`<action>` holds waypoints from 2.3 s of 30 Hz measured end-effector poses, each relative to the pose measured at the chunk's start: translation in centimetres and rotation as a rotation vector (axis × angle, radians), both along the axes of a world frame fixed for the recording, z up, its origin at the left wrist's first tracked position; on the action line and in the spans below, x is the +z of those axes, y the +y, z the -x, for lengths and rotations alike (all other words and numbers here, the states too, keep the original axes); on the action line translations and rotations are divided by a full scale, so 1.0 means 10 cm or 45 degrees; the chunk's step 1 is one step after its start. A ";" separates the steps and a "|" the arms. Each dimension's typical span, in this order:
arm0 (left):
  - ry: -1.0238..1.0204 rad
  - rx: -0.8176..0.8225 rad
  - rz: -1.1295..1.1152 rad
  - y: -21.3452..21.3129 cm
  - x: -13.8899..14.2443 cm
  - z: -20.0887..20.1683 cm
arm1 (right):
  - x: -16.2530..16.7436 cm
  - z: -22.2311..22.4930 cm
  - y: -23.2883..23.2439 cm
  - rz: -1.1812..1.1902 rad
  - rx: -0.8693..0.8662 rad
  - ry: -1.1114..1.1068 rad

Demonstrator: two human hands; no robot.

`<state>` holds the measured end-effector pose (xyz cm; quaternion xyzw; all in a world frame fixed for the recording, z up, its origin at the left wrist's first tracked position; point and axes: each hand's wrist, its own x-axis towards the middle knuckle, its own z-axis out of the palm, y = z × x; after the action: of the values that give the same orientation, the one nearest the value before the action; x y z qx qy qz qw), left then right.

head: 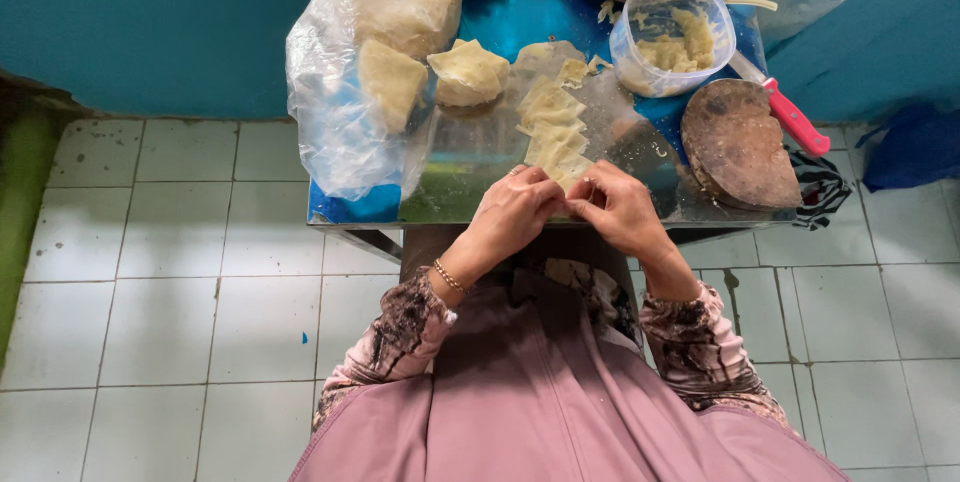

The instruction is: The person pinches and folds small triangular dough wrappers by hand, sealing their edges one at a time, and places the finished pastries in a row on the table. They occasionally reach into a plastic bag of brown filling and add a portion to a wrapper before folding it closed.

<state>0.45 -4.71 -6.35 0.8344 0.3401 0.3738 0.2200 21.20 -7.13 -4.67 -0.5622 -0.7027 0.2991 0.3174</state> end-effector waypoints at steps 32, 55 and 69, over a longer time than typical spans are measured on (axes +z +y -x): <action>-0.085 0.029 -0.024 -0.04 0.07 -0.03 | 0.16 0.20 -0.20 -0.494 -0.121 -0.389; -0.085 0.093 0.134 -0.05 0.16 -0.05 | 0.28 0.11 -0.13 -0.584 -0.027 -0.422; -0.085 0.137 0.168 -0.01 0.18 -0.08 | 0.23 0.06 0.00 -0.546 0.051 -0.425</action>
<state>1.22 -4.82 -4.52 0.7858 0.4008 0.3894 0.2651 20.59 -7.15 -2.41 -0.5098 -0.8035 0.0526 0.3030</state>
